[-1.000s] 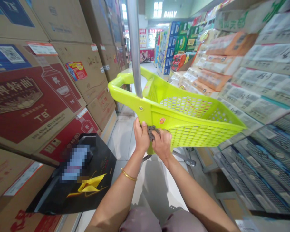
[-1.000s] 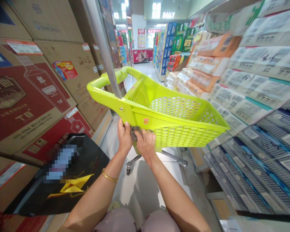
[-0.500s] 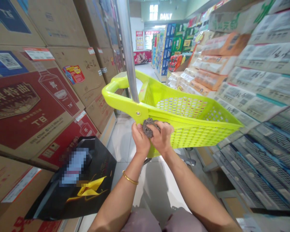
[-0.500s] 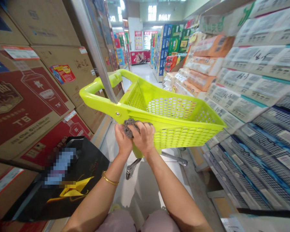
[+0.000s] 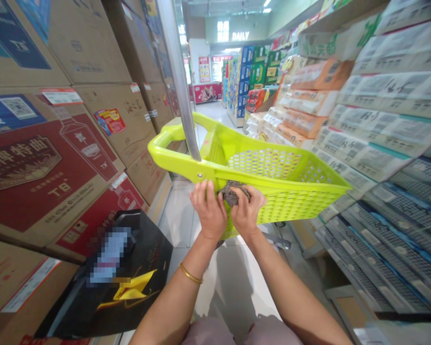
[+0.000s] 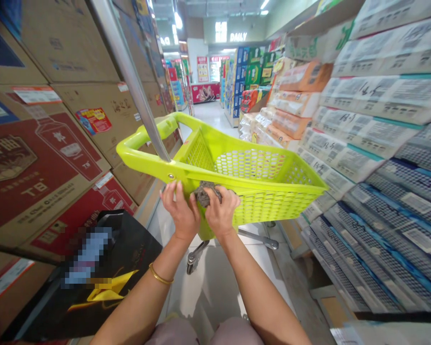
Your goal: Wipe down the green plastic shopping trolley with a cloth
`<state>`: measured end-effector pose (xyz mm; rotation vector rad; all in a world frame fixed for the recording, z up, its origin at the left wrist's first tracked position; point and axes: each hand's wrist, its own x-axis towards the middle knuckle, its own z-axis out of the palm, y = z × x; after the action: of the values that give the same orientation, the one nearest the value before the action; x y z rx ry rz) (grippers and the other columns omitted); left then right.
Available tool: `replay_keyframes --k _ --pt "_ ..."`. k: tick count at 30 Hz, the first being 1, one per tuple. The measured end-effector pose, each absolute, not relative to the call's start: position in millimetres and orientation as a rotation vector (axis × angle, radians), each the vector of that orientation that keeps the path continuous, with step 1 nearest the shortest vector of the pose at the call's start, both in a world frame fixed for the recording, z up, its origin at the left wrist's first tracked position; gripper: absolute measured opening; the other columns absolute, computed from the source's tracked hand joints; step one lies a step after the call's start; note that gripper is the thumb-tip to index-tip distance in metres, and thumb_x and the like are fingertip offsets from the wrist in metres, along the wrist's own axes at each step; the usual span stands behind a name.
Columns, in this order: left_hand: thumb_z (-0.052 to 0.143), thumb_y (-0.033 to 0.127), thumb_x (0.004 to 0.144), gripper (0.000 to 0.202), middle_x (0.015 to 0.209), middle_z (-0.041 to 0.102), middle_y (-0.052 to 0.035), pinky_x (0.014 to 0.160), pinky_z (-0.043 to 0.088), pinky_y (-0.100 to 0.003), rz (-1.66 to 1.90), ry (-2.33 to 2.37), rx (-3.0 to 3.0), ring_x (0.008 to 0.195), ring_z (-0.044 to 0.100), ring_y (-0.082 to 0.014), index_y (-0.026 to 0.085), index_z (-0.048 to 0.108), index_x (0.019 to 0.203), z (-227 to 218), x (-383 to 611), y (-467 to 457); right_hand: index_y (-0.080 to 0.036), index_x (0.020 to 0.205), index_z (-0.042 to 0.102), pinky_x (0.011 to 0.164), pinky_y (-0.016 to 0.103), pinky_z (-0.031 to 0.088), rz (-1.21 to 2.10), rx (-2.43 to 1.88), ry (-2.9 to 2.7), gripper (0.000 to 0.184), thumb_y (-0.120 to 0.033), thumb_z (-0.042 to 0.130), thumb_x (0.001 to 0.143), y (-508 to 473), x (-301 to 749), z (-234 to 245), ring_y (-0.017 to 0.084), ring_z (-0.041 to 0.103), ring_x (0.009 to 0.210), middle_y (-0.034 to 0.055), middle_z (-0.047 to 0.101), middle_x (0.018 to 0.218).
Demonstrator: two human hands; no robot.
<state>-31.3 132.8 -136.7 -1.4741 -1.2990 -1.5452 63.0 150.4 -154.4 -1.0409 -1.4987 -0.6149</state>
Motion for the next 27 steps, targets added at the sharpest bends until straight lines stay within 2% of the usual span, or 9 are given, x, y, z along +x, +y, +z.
replay_keyframes --k 5,9,13,16,20,27 --pt "0.037 0.014 0.092 0.033 0.118 0.063 -0.0115 0.111 0.030 -0.044 -1.225 -1.006 -1.777 0.125 0.049 -0.0204 0.014 0.053 0.121 -84 -26 137 -0.026 0.108 0.055 0.086 0.034 0.038 -0.548 -1.010 -1.454 0.023 -0.023 0.044 0.089 153 51 -150 0.018 0.049 0.097 0.0055 0.056 0.104" --pt "0.038 0.018 0.091 0.033 0.115 0.063 -0.0132 0.110 0.031 -0.046 -0.998 -1.113 -1.981 0.118 0.053 -0.0229 0.010 0.056 0.118 -55 -22 141 -0.024 0.114 0.050 0.079 0.032 0.038 -0.497 -1.043 -1.344 0.027 -0.024 0.037 0.091 161 50 -151 0.018 0.050 0.089 0.0055 0.058 0.098" --pt "0.035 0.023 0.094 0.030 0.085 0.064 -0.0110 0.093 0.041 -0.045 -0.838 -1.230 -2.040 0.092 0.058 -0.0240 0.011 0.063 0.097 -51 -23 147 -0.024 0.104 0.059 0.081 0.033 0.035 -0.610 -1.098 -1.455 0.024 -0.020 0.041 0.088 168 61 -157 0.018 0.048 0.089 0.0054 0.058 0.098" --pt "0.035 0.023 0.094 0.029 0.078 0.060 -0.0083 0.082 0.041 -0.041 -0.822 -1.200 -2.014 0.083 0.054 -0.0234 0.015 0.062 0.086 -54 -27 150 -0.025 0.095 0.064 0.082 0.032 0.032 -0.697 -1.089 -1.559 0.022 -0.018 0.047 0.084 172 77 -160 0.017 0.046 0.090 0.0053 0.059 0.098" --pt "0.035 0.023 0.094 0.027 0.080 0.059 -0.0065 0.084 0.038 -0.041 -0.811 -1.157 -2.017 0.083 0.052 -0.0230 0.016 0.061 0.090 -59 -31 151 -0.027 0.091 0.068 0.083 0.033 0.030 -0.767 -1.061 -1.569 0.022 -0.019 0.049 0.083 172 100 -162 0.017 0.044 0.091 0.0050 0.057 0.097" --pt "0.034 0.023 0.094 0.028 0.088 0.061 -0.0081 0.091 0.036 -0.043 -0.807 -1.229 -2.107 0.091 0.053 -0.0247 0.018 0.060 0.102 -59 -34 143 -0.027 0.094 0.067 0.084 0.036 0.031 -0.761 -1.139 -1.454 0.026 -0.020 0.046 0.082 158 103 -165 0.020 0.043 0.097 0.0066 0.054 0.101"
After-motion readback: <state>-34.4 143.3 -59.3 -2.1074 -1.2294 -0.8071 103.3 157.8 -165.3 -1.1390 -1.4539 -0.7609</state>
